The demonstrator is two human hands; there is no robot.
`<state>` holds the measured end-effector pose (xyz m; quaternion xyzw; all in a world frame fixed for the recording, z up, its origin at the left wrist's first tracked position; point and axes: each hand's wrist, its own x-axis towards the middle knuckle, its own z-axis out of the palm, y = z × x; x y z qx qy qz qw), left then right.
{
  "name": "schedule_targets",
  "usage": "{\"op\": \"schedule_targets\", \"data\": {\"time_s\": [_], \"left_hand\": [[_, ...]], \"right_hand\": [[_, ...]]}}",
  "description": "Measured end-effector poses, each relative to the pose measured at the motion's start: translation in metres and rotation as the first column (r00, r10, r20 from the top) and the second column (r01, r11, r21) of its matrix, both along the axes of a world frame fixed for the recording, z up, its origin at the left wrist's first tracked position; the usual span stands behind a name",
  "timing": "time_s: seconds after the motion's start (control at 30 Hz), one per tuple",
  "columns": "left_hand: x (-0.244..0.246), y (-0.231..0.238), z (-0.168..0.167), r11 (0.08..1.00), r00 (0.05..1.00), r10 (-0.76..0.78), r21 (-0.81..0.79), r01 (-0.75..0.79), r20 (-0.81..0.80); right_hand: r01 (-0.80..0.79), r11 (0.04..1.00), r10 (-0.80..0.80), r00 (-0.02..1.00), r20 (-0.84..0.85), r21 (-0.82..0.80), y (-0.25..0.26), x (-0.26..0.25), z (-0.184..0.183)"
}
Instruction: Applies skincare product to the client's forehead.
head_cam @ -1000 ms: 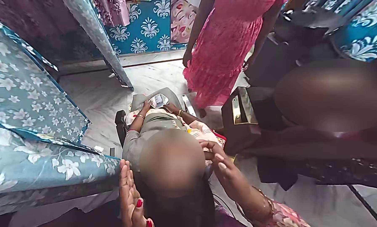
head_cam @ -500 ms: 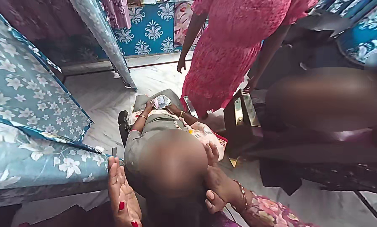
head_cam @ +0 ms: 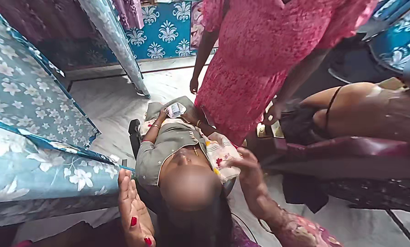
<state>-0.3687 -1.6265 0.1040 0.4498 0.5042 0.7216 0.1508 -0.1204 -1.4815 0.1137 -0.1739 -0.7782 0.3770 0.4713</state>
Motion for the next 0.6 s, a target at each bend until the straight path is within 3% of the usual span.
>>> {"op": "schedule_targets", "data": {"time_s": [0.07,0.1,0.2,0.27,0.33,0.6], "left_hand": [[0.0,-0.001,-0.002,1.0,1.0,0.002,0.014,-0.001,-0.008],[0.001,-0.001,-0.003,1.0,1.0,0.011,0.021,-0.011,-0.018],[0.0,-0.001,-0.004,0.999,0.999,0.021,0.048,-0.019,-0.042],[-0.003,-0.003,-0.004,0.998,0.998,0.035,0.05,-0.032,-0.055],[-0.006,-0.008,-0.004,0.997,0.997,0.062,0.047,-0.06,-0.038],[-0.023,-0.013,-0.01,0.989,0.992,0.122,0.088,-0.121,-0.009]], "right_hand": [[-0.106,0.978,0.085,0.989,-0.123,-0.179,0.007,-0.006,0.031],[-0.151,0.971,0.136,0.986,-0.093,-0.183,0.007,-0.012,0.044],[-0.201,0.968,0.168,0.964,0.206,0.152,-0.001,-0.033,0.068],[-0.195,0.888,0.053,0.943,0.328,0.417,-0.004,-0.043,0.075],[-0.197,0.8,-0.032,0.929,0.368,0.567,-0.004,-0.048,0.077],[-0.315,0.671,-0.071,0.873,0.482,0.671,-0.016,-0.064,0.077]]}}
